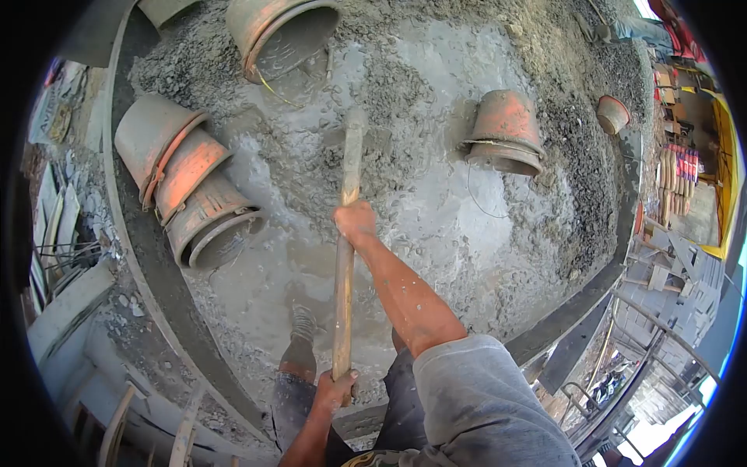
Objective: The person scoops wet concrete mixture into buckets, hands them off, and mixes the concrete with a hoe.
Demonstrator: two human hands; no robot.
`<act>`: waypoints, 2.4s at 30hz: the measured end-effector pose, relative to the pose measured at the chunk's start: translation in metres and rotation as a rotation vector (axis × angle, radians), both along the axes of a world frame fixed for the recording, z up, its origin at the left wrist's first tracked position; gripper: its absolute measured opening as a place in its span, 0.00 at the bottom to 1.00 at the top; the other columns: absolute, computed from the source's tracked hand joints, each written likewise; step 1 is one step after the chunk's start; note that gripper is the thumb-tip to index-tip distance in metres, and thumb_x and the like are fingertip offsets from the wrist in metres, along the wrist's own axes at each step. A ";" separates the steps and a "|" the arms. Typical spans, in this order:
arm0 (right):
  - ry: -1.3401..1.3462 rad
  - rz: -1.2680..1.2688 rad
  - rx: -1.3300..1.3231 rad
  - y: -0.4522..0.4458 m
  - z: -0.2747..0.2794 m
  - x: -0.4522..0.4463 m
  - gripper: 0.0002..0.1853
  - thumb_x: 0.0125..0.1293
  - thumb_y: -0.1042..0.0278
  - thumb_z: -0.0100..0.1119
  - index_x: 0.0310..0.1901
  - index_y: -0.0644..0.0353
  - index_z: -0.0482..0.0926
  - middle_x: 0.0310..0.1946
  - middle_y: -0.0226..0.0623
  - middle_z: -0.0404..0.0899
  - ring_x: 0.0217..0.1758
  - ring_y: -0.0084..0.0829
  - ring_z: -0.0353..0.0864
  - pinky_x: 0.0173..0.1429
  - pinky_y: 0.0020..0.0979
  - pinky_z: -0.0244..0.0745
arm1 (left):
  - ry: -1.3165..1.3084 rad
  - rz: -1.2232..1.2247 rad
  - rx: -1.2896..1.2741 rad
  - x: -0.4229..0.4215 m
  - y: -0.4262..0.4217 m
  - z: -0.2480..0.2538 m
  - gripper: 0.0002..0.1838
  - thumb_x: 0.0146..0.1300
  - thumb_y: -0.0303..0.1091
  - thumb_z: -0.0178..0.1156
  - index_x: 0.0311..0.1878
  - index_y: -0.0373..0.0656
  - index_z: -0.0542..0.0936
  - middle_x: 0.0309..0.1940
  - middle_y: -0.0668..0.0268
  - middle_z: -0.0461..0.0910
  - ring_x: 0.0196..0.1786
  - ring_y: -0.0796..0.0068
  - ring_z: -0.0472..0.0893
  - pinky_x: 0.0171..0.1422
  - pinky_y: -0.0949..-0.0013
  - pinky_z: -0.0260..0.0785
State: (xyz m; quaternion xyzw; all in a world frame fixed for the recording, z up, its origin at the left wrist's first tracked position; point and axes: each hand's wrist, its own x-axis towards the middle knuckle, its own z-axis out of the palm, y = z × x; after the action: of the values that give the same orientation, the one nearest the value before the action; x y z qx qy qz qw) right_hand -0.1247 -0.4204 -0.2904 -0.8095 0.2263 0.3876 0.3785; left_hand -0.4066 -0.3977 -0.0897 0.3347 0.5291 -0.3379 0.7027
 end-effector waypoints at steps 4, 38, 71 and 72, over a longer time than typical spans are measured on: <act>0.212 -0.147 0.061 -0.016 0.046 -0.111 0.15 0.46 0.70 0.58 0.33 0.74 0.78 0.24 0.48 0.79 0.20 0.36 0.81 0.25 0.34 0.76 | 0.074 -0.365 0.100 -0.142 -0.056 -0.010 0.23 0.50 0.48 0.69 0.36 0.35 0.80 0.23 0.62 0.80 0.25 0.70 0.79 0.33 0.66 0.71; -0.082 -0.055 0.041 -0.039 0.005 0.160 0.15 0.47 0.75 0.59 0.36 0.77 0.75 0.25 0.48 0.75 0.21 0.42 0.77 0.22 0.42 0.77 | -0.169 -0.114 0.064 0.139 -0.029 -0.025 0.22 0.54 0.49 0.67 0.31 0.36 0.79 0.16 0.69 0.73 0.20 0.79 0.71 0.25 0.70 0.63; -0.044 -0.048 0.073 -0.066 -0.013 0.275 0.16 0.50 0.72 0.60 0.38 0.74 0.72 0.20 0.41 0.72 0.15 0.37 0.72 0.22 0.39 0.74 | -0.225 -0.336 0.071 0.276 -0.075 -0.088 0.31 0.54 0.62 0.61 0.28 0.35 0.79 0.18 0.59 0.77 0.25 0.65 0.78 0.33 0.61 0.69; -0.015 -0.022 0.055 -0.062 -0.008 0.303 0.16 0.50 0.72 0.60 0.38 0.74 0.72 0.20 0.41 0.72 0.15 0.37 0.72 0.22 0.39 0.74 | -0.269 -0.282 0.076 0.300 -0.076 -0.057 0.31 0.55 0.62 0.61 0.29 0.35 0.79 0.19 0.58 0.77 0.25 0.65 0.78 0.33 0.61 0.69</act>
State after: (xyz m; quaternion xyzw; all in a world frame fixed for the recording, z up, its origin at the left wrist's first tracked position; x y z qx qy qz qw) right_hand 0.1783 -0.4825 -0.2987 -0.7991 0.2215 0.3835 0.4066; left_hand -0.1063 -0.4734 -0.1471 0.4739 0.3908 -0.3650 0.6996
